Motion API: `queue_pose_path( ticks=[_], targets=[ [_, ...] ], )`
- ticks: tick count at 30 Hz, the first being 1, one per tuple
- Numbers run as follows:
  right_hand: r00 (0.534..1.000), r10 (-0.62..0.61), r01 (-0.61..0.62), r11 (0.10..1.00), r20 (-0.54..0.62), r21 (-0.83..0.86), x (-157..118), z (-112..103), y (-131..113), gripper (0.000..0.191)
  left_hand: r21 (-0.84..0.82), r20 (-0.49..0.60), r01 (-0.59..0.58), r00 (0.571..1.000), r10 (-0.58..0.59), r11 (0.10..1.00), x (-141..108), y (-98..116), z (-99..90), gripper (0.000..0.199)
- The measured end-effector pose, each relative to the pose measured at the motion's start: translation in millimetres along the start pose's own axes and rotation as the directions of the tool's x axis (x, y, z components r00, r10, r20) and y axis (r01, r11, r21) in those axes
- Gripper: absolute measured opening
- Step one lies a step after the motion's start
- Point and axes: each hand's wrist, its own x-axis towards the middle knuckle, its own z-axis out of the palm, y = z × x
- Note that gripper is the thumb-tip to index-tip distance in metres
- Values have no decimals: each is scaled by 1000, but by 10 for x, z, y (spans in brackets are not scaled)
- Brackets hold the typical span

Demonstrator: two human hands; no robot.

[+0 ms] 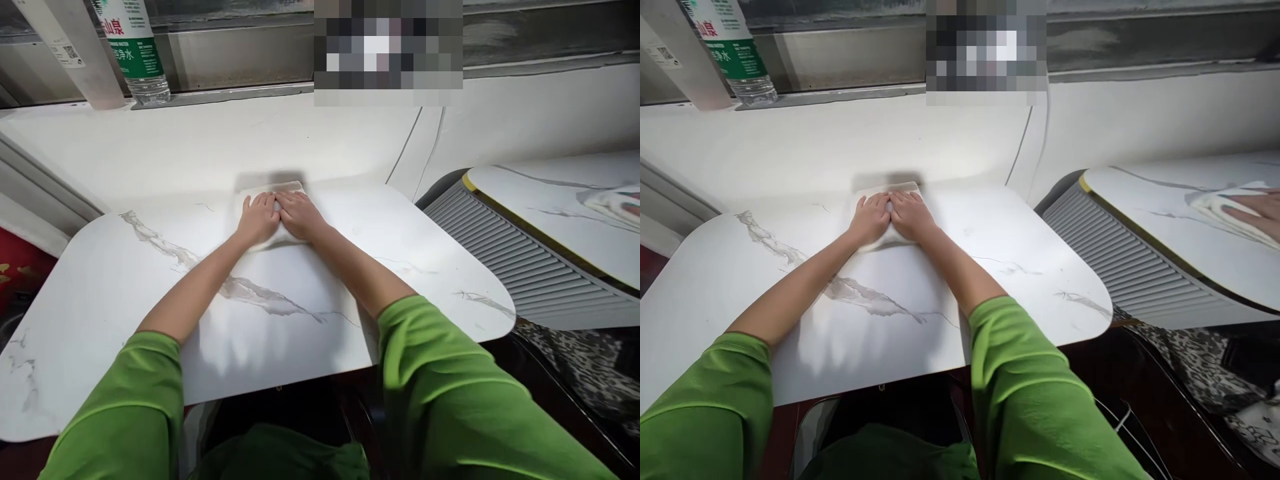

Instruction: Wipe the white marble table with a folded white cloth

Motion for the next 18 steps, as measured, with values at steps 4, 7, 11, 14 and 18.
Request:
queue_pose_path(
  ticks=[4,7,11,14,18],
  targets=[
    [1000,10,-10,1000,-26,-6,226,31,118,56,-17,-9,-7,1000,7,1000,230,-87,-7,53],
    [1000,12,-12,999,-12,-34,267,23,132,56,-12,-18,-10,1000,10,1000,262,-94,-12,52],
    [999,32,-32,998,-6,-52,241,14,109,57,13,-17,-3,1000,3,1000,224,-64,-16,54],
    [999,32,-33,999,-20,-34,183,6,82,57,32,-12,17,1000,-17,999,167,-29,-15,56],
    [1000,17,-17,999,-7,-31,-29,-46,32,56,48,-30,19,999,-18,999,-9,89,20,56]
  ],
)
